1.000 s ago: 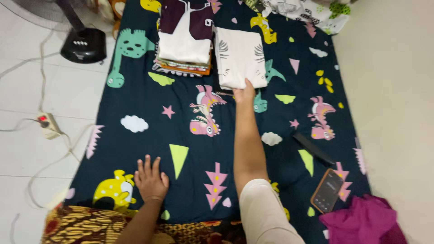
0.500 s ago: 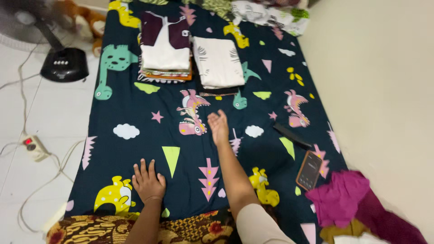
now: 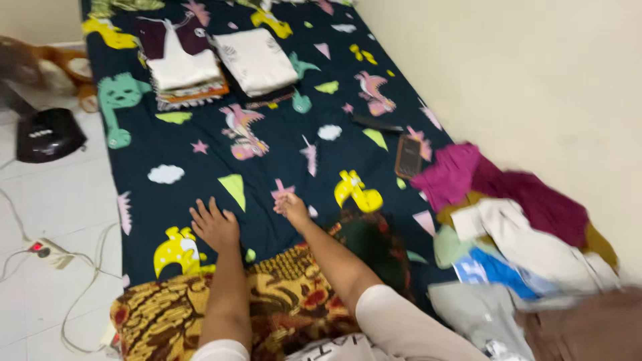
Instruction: The person folds white and pink shirts by hand and places them in a stack on the bed.
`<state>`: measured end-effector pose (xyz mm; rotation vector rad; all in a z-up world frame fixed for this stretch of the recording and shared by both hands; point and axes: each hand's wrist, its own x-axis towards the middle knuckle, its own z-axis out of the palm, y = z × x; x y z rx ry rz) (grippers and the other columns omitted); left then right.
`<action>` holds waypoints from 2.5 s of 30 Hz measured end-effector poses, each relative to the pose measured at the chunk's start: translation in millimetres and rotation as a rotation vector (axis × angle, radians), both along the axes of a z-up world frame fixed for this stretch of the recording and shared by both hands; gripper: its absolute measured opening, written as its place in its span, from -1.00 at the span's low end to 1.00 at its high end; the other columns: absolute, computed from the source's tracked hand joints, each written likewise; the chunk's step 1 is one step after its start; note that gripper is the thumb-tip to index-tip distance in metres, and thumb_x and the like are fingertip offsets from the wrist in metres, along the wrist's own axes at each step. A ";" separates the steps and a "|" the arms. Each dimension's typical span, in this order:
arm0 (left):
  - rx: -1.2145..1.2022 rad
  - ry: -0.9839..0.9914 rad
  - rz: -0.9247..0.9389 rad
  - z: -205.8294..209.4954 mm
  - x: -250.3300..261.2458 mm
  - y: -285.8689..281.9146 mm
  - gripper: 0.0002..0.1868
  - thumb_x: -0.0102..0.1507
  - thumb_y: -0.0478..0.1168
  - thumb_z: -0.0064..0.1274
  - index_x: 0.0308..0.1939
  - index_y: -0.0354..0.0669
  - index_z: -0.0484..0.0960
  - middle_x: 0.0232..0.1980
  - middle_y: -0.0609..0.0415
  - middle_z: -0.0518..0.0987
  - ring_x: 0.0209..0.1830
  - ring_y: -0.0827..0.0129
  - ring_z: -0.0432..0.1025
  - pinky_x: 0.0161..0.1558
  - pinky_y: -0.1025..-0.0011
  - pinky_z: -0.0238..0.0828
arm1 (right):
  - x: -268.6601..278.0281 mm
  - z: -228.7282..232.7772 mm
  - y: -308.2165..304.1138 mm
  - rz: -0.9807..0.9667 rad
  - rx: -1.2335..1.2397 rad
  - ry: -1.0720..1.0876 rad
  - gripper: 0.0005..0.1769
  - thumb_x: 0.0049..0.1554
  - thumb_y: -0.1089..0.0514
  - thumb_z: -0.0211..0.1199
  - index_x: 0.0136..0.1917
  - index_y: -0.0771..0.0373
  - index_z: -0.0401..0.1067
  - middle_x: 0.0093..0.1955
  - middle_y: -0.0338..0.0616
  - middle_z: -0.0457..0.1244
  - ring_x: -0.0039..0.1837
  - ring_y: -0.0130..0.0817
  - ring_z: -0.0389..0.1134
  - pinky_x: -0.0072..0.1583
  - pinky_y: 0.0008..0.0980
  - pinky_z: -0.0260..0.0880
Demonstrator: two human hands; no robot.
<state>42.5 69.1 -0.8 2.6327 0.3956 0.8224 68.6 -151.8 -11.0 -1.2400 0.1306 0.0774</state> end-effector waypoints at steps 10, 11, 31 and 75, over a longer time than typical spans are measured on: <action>-0.052 0.191 -0.293 -9.5 -29.0 -0.3 -0.34 0.22 -0.11 0.11 0.43 0.04 0.45 0.60 -0.19 0.21 0.60 -0.19 0.00 0.42 -0.34 -0.14 | -72.4 95.3 -139.5 -0.449 0.380 -0.106 -0.75 0.23 0.22 0.10 0.19 0.13 0.31 -0.10 -0.25 0.30 -0.12 -0.40 0.37 -0.08 -0.34 0.46; -0.071 0.192 -0.326 -8.5 -30.1 1.3 -0.35 0.23 -0.11 0.12 0.43 0.03 0.44 0.61 -0.19 0.21 0.61 -0.20 0.00 0.43 -0.35 -0.14 | -90.9 102.8 -168.2 -0.522 0.346 -0.161 -0.72 0.19 0.23 0.12 0.19 0.14 0.31 -0.09 -0.25 0.30 -0.10 -0.40 0.37 -0.06 -0.33 0.47; -0.365 0.216 -0.660 19.2 -53.9 -156.4 -0.40 0.12 -0.16 0.27 0.26 0.00 0.55 0.50 -0.35 0.22 0.49 -0.21 0.14 0.41 0.06 0.15 | -240.5 86.9 -290.9 -0.522 -1.227 0.120 -0.95 0.22 0.16 0.21 -0.07 0.12 0.47 -0.18 0.08 0.37 -0.07 0.14 0.41 -0.05 0.06 0.38; -0.483 0.026 -1.112 164.8 -70.1 -371.5 -0.36 -0.02 -0.20 0.24 0.17 -0.02 0.51 0.26 -0.25 0.42 0.22 -0.18 0.34 0.11 0.09 0.36 | -162.2 253.6 -171.8 -0.608 -0.592 -0.900 -0.56 0.41 -0.10 -0.03 0.01 0.33 0.38 0.14 0.00 0.30 0.18 -0.23 0.34 0.31 -0.26 0.31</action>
